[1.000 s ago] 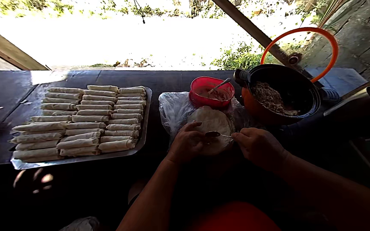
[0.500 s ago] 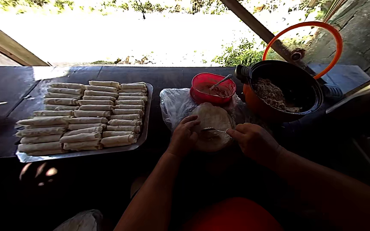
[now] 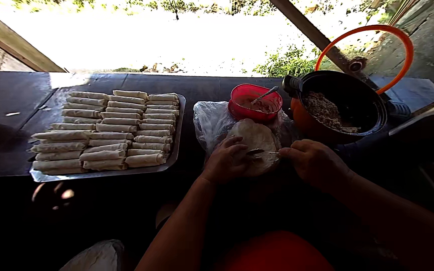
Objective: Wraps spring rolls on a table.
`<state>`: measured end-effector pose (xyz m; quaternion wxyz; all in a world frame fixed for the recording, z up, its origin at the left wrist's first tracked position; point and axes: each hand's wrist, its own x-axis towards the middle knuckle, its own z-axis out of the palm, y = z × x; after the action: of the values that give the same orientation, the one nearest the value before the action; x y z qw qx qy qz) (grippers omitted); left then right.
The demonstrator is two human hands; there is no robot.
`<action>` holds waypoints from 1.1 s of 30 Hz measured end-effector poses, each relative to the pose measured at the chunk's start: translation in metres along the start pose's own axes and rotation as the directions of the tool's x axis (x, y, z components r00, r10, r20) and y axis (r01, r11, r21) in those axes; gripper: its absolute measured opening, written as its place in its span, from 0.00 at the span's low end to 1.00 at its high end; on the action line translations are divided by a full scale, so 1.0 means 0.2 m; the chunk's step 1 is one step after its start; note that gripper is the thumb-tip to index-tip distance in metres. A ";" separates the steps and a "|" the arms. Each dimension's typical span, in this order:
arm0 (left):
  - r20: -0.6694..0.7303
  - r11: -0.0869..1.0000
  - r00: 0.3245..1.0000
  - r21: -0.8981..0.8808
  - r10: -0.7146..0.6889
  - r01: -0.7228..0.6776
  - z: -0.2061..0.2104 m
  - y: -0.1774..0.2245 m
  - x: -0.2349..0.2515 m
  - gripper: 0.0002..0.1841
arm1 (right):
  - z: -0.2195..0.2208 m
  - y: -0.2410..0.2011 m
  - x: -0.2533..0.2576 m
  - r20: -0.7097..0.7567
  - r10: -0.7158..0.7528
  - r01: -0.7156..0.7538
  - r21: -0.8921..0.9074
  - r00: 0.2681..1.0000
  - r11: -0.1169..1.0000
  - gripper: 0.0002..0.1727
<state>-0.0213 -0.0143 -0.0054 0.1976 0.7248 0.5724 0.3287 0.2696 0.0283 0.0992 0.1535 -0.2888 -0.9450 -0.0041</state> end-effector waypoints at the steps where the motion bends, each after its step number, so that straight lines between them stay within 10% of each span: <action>1: -0.003 0.999 1.000 0.040 0.017 -0.017 0.02 0.00 0.00 0.26 | -0.04 0.00 0.00 0.000 0.009 -0.009 -0.003 1.000 1.000 0.15; 8: -0.048 0.997 0.998 0.060 -0.038 0.041 0.05 0.02 0.02 0.13 | -0.07 0.05 0.01 0.096 0.005 -0.001 -0.040 0.995 0.999 0.14; 33: -0.017 0.998 0.998 -0.014 0.055 -0.055 0.02 -0.01 0.00 0.12 | -0.09 0.03 0.01 0.084 -0.019 0.023 -0.040 0.996 0.999 0.13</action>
<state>-0.0197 -0.0135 -0.0086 0.1892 0.7359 0.5515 0.3442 0.2753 0.0325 0.1159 0.1080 -0.2819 -0.9533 -0.0128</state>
